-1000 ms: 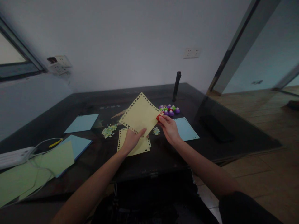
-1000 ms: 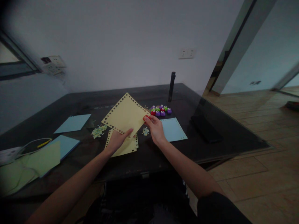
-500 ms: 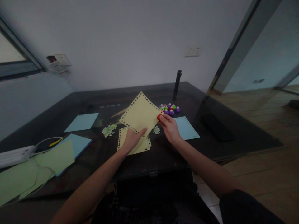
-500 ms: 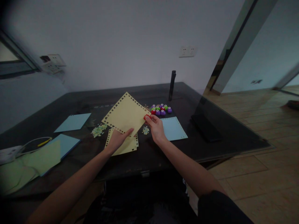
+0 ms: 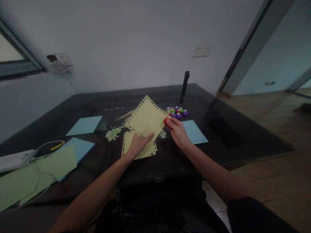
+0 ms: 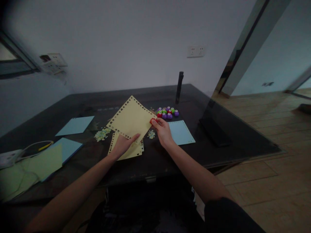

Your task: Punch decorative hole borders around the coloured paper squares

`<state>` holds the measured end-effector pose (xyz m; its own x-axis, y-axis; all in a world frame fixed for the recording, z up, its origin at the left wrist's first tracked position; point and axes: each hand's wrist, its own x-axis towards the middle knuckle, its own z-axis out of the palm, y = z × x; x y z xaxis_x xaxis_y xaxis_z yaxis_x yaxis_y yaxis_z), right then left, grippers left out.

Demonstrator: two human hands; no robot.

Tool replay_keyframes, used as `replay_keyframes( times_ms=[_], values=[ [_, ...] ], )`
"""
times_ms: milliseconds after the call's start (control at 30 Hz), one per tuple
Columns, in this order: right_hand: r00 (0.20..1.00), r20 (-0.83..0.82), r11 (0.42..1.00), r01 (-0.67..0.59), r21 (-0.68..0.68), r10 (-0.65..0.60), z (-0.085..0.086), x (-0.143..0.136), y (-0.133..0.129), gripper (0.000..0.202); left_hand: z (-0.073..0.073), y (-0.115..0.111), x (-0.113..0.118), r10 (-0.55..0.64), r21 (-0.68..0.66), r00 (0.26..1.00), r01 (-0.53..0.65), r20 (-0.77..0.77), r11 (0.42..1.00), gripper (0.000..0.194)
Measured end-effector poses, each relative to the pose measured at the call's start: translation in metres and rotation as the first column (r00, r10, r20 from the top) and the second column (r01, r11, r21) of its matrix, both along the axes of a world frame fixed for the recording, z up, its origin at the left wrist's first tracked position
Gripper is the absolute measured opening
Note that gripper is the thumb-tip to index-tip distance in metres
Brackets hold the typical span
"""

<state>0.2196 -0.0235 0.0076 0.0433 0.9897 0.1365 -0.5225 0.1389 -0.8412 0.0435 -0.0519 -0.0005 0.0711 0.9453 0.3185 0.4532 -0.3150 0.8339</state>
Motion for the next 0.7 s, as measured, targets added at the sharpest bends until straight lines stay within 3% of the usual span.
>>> replay_keyframes(
  times_ms=[400, 700],
  values=[
    [0.998, 0.057, 1.000, 0.016, -0.012, -0.015, 0.0017, 0.0009, -0.0011, 0.024, 0.0028, -0.0080, 0.0037, 0.015, -0.066, 0.997, -0.010, 0.074, 0.998, 0.043],
    [1.000, 0.001, 1.000, 0.007, -0.019, -0.007, 0.0011, 0.0014, 0.0008, 0.026, -0.0055, -0.0025, 0.0033, -0.037, -0.093, 0.996, 0.044, 0.079, 0.995, 0.045]
  ],
)
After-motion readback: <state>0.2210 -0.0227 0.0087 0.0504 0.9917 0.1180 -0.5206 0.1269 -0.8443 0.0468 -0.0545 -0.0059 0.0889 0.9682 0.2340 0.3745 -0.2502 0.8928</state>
